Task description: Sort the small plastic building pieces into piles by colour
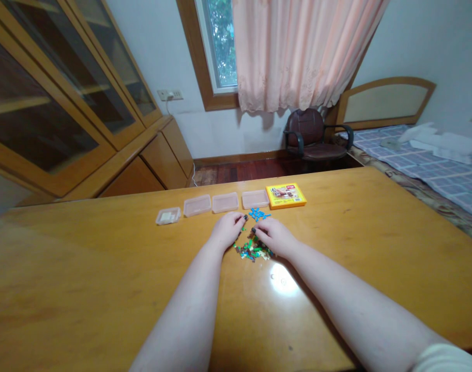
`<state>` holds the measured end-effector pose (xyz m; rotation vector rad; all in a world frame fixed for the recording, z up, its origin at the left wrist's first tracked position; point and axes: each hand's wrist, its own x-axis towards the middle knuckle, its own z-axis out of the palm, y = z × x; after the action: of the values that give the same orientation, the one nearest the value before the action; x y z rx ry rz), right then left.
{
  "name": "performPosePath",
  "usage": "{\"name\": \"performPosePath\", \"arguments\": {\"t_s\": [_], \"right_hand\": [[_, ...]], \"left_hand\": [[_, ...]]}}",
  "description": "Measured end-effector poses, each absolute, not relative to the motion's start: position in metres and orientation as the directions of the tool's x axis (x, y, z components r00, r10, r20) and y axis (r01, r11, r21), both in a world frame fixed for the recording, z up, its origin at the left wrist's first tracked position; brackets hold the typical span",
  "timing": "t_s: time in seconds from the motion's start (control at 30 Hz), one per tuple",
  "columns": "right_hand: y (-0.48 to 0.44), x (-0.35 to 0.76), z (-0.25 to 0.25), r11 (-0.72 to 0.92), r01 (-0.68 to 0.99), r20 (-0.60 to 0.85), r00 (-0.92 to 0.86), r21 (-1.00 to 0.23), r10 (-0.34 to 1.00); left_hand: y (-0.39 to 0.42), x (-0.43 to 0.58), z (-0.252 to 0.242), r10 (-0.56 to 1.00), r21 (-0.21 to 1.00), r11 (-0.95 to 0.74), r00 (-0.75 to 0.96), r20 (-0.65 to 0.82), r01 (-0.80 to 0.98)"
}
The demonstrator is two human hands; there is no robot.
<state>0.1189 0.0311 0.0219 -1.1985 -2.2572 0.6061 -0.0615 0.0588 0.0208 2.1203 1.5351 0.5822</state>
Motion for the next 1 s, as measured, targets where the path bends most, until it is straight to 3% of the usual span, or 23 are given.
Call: {"name": "performPosePath", "arguments": {"t_s": [1.0], "right_hand": [[0.0320, 0.1190, 0.0186, 0.509, 0.613, 0.222, -0.484, -0.604, 0.846]], "left_hand": [[0.0593, -0.0618, 0.0196, 0.959, 0.592, -0.259, 0.278, 0.061, 0.763]]}}
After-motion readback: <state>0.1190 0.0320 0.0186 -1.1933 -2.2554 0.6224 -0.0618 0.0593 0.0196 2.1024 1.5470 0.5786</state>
